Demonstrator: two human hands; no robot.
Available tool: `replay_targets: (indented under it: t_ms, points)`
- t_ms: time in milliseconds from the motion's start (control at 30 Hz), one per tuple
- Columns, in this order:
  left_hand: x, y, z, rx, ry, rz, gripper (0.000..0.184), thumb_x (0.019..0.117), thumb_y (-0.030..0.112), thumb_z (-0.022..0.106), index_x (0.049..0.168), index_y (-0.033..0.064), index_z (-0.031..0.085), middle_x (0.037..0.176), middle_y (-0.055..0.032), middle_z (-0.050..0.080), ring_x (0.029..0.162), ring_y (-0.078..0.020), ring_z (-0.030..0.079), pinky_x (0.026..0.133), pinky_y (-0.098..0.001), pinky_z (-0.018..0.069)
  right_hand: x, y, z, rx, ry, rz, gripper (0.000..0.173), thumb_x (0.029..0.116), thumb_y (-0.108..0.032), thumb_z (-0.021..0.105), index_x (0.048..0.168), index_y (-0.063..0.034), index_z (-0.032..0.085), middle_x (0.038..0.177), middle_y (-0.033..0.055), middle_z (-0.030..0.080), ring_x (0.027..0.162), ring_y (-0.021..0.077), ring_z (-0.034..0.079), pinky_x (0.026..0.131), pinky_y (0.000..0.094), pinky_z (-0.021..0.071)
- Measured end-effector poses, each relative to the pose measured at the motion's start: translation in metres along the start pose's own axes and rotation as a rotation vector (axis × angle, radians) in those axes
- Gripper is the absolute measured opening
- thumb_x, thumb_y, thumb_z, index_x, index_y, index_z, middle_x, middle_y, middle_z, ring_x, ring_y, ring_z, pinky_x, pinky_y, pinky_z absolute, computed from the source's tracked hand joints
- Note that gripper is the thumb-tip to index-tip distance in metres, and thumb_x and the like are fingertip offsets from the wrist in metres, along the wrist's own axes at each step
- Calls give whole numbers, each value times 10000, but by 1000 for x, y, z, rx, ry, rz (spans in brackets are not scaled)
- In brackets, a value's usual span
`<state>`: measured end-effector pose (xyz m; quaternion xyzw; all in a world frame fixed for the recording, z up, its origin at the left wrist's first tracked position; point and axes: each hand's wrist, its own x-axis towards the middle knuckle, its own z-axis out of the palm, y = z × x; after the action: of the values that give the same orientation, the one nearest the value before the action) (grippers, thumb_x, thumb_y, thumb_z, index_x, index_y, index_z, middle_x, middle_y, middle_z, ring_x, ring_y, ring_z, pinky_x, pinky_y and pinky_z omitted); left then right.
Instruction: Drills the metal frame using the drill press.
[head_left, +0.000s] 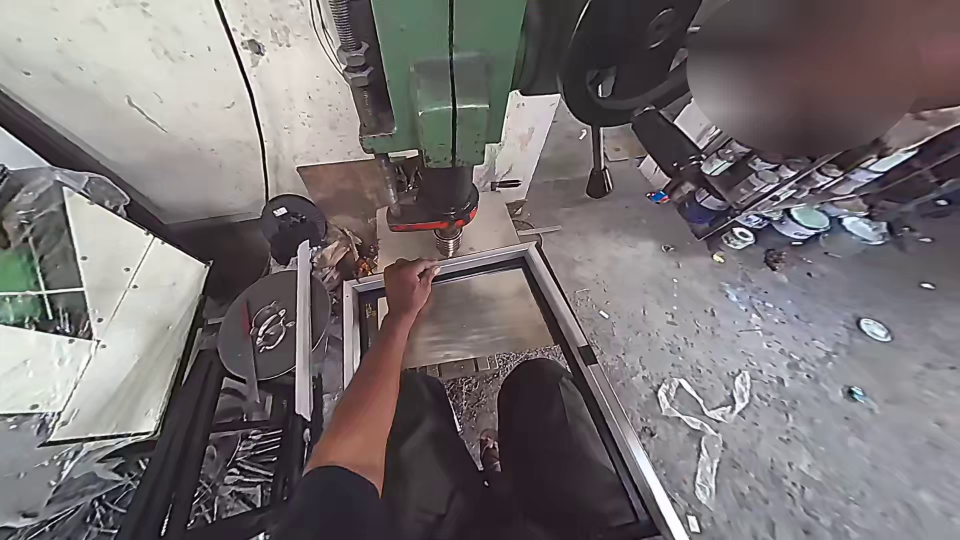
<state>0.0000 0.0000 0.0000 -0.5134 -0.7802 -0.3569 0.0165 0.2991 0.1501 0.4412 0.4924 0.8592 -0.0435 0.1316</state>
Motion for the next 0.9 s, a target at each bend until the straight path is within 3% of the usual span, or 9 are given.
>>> replay_targets:
  t_ms: [100,167,200,267,433,900]
  points:
    - [1,0,-1,5,-6,-4,222,993,393,663,1100,265,809,1074,47,781,1048,-186,695,1024,-481,490,39,68,51,-95,476,-190,496,983,-561,376,783,-149,567,642,94,554,539,275,574,447,564,440]
    - [0,-1,0,2,4,11,211,993,390,662,1084,272,812,1072,62,782,1034,-177,696,1006,-477,496,29,65,72,-109,595,-212,550,997,-575,324,781,-118,542,665,152,552,593,383,590,455,635,400]
    - [0,-1,0,2,10,17,201,991,380,668,1074,272,814,1069,64,783,1025,-175,699,1001,-479,500,13,49,74,-75,563,-181,563,1022,-524,323,810,-66,572,702,210,582,651,456,614,503,683,411]
    - [1,-1,-1,4,16,17,191,984,374,678,1065,271,817,1057,56,785,1018,-177,704,1001,-483,505,1,33,76,-48,531,-124,579,1030,-509,318,823,-30,571,730,249,592,701,500,623,545,707,420]
    - [3,-2,0,18,3,3,202,990,388,666,1078,281,813,1041,58,785,1019,-184,700,999,-490,497,1,33,78,-62,545,-104,611,1015,-549,297,808,-30,545,719,265,578,698,520,617,529,710,412]
    - [3,0,0,16,9,-7,187,978,377,690,1089,292,814,1059,60,785,1034,-177,699,1013,-490,491,-3,23,92,-23,592,-77,561,1043,-481,341,866,13,538,778,323,569,754,579,601,551,737,404]
